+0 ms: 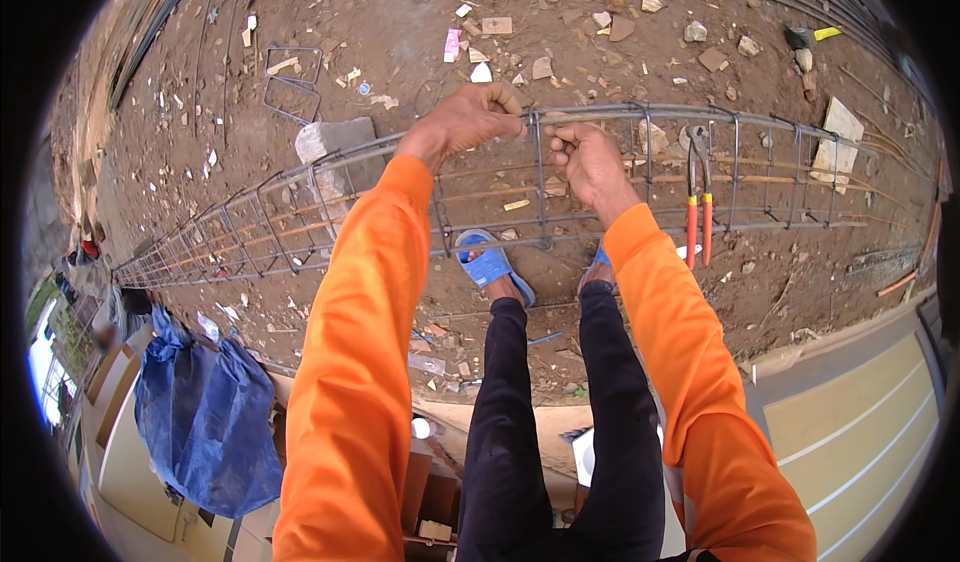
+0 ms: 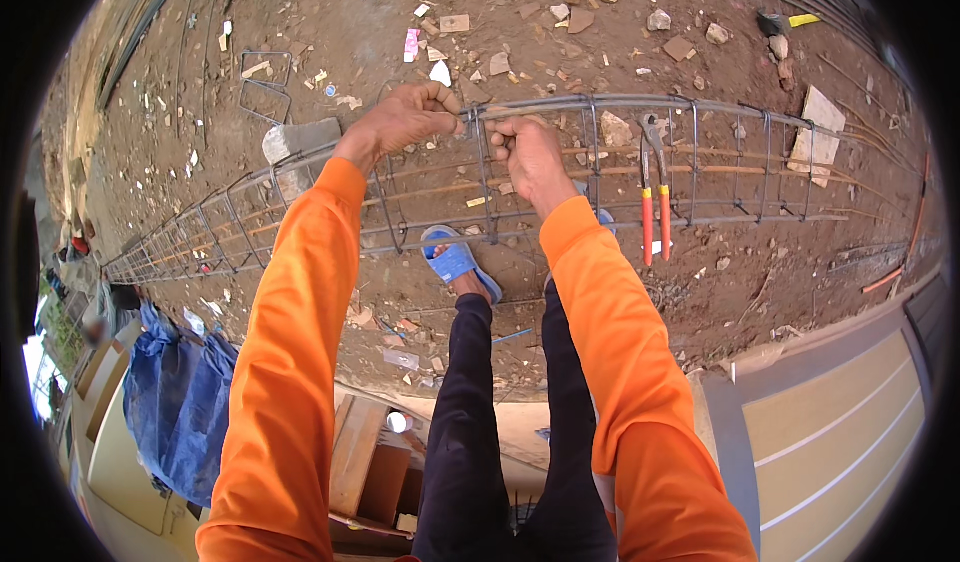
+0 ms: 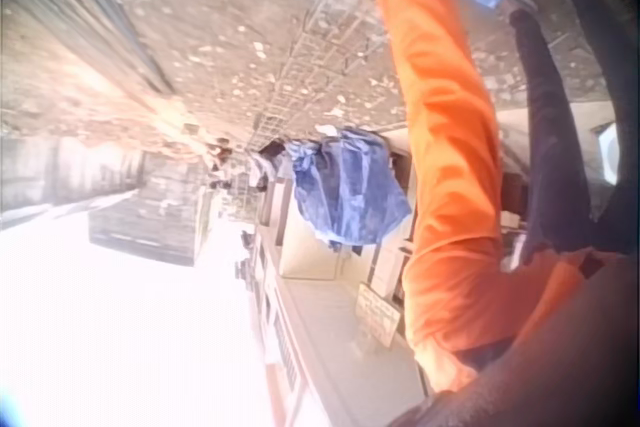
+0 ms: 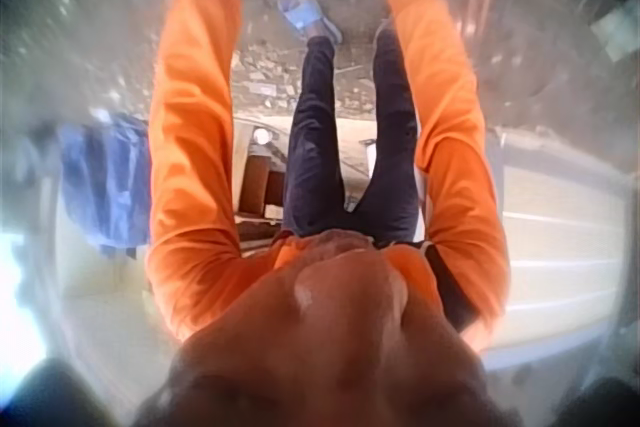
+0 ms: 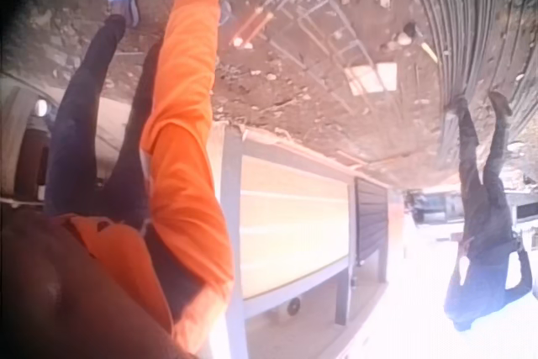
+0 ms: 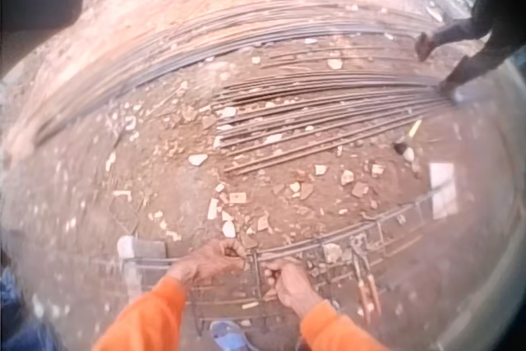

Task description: The person assembles a rebar cage by hand, using pliers to twist wire ties at intersections of vertical and horizontal steel bars. The person repeatedly positions wire ties, twists them with pliers, and moves along the cage to secure additional joints.

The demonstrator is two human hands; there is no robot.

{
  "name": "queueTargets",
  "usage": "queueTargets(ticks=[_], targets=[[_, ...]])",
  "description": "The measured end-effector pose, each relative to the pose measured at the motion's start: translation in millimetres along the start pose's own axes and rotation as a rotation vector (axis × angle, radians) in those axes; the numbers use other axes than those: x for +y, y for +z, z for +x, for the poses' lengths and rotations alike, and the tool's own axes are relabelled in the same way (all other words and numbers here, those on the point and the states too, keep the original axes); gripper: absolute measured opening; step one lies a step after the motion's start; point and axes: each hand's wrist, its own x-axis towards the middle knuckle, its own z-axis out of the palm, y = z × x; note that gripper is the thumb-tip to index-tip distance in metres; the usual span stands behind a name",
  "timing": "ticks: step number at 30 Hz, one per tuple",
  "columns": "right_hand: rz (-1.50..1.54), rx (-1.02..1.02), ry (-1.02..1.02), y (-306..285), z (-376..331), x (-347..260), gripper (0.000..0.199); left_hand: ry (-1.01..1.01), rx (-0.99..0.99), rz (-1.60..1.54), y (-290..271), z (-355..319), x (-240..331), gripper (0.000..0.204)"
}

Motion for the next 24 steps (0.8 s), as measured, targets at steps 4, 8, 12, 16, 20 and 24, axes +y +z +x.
queueTargets(ticks=[4,8,12,16,20,24], targets=[[0.104,-0.002,-0.027,-3.0,5.0,3.0,0.010,0.066,-0.088,0.010,-3.9,9.3,-3.3,0.022],[0.233,-0.049,-0.020,2.7,3.6,2.5,0.011,0.056,-0.071,0.177,-2.3,12.1,-0.6,0.023],[0.234,0.054,-0.005,19.6,2.2,-0.7,0.017,0.073,-0.058,0.234,-1.5,11.8,-1.3,0.021],[0.164,0.031,-0.015,20.4,13.8,-3.2,0.018,0.125,-0.002,0.513,5.2,9.5,11.5,0.021],[0.130,0.018,0.012,10.4,7.7,-2.5,0.018,0.271,0.153,0.755,20.7,-1.1,14.0,0.025],[0.039,0.158,0.047,21.2,-12.0,-6.8,0.016,0.337,0.323,0.788,27.1,-10.7,-3.4,0.026]])
